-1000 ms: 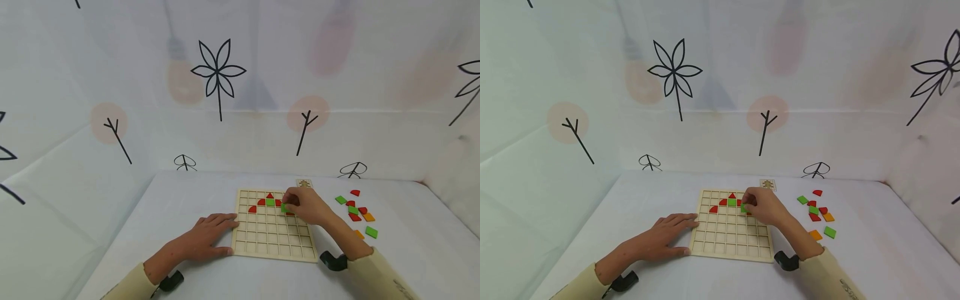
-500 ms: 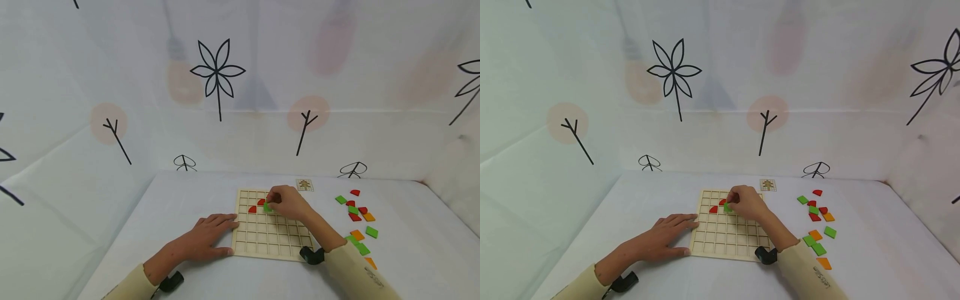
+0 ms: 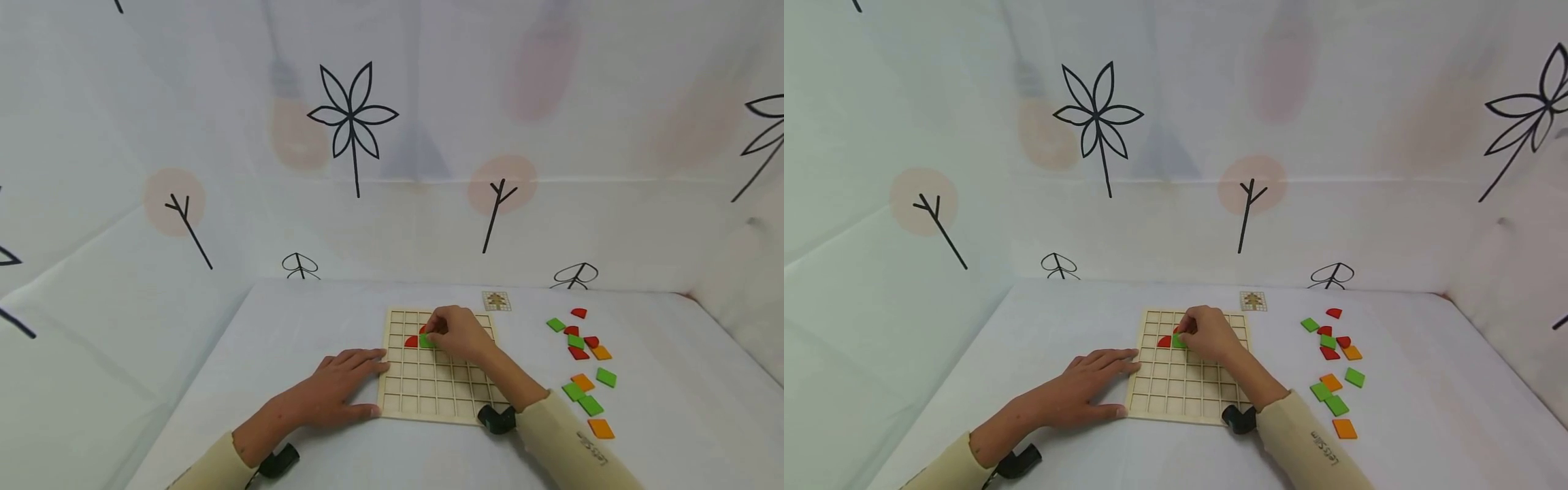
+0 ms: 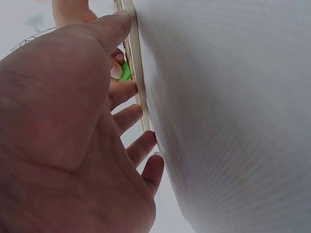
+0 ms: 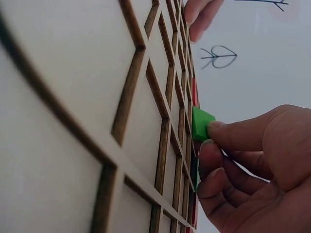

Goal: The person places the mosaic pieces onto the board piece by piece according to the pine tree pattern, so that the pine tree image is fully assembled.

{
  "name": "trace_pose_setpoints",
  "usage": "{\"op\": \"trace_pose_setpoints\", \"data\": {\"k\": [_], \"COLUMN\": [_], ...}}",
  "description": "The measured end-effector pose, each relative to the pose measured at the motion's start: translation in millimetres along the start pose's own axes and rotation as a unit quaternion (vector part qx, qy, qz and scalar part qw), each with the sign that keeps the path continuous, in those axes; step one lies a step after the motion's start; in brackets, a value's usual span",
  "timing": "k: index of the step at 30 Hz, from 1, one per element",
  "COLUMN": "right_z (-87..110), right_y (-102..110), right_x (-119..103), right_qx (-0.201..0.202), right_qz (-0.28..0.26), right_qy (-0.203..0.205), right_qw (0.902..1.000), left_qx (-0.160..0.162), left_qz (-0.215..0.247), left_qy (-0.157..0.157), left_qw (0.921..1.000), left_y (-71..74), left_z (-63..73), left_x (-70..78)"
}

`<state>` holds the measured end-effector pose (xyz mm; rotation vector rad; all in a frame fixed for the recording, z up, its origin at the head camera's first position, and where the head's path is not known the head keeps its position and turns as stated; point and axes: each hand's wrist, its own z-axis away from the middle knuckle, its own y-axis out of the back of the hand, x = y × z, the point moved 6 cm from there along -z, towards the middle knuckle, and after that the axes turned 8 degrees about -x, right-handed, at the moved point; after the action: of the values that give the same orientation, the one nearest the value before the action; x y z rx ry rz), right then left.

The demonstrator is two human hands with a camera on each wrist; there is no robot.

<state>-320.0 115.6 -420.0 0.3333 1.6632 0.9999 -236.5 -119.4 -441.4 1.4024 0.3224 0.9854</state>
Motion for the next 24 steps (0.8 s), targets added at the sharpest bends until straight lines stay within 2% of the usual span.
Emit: {"op": "trace_pose_setpoints", "data": {"k": [8,24], "right_z": [0.8,6.0], "right_y": [-3.8,-2.6], "right_x": [1.3,-3.8], "right_qx": [0.003,0.007], "right_qz": [0.008,0.036], "right_qy": [-0.011,0.014], "right_qw": [0.9999,0.9992], "left_qx": [0.002,-0.001], "left_qz": [0.003,0.003], "left_qy": [-0.005,0.001], "left_qw": [1.0,1.0], "left_y": [0.1,1.0], "left_z": [0.8,0.9], "left_x": [0.6,1.4]}}
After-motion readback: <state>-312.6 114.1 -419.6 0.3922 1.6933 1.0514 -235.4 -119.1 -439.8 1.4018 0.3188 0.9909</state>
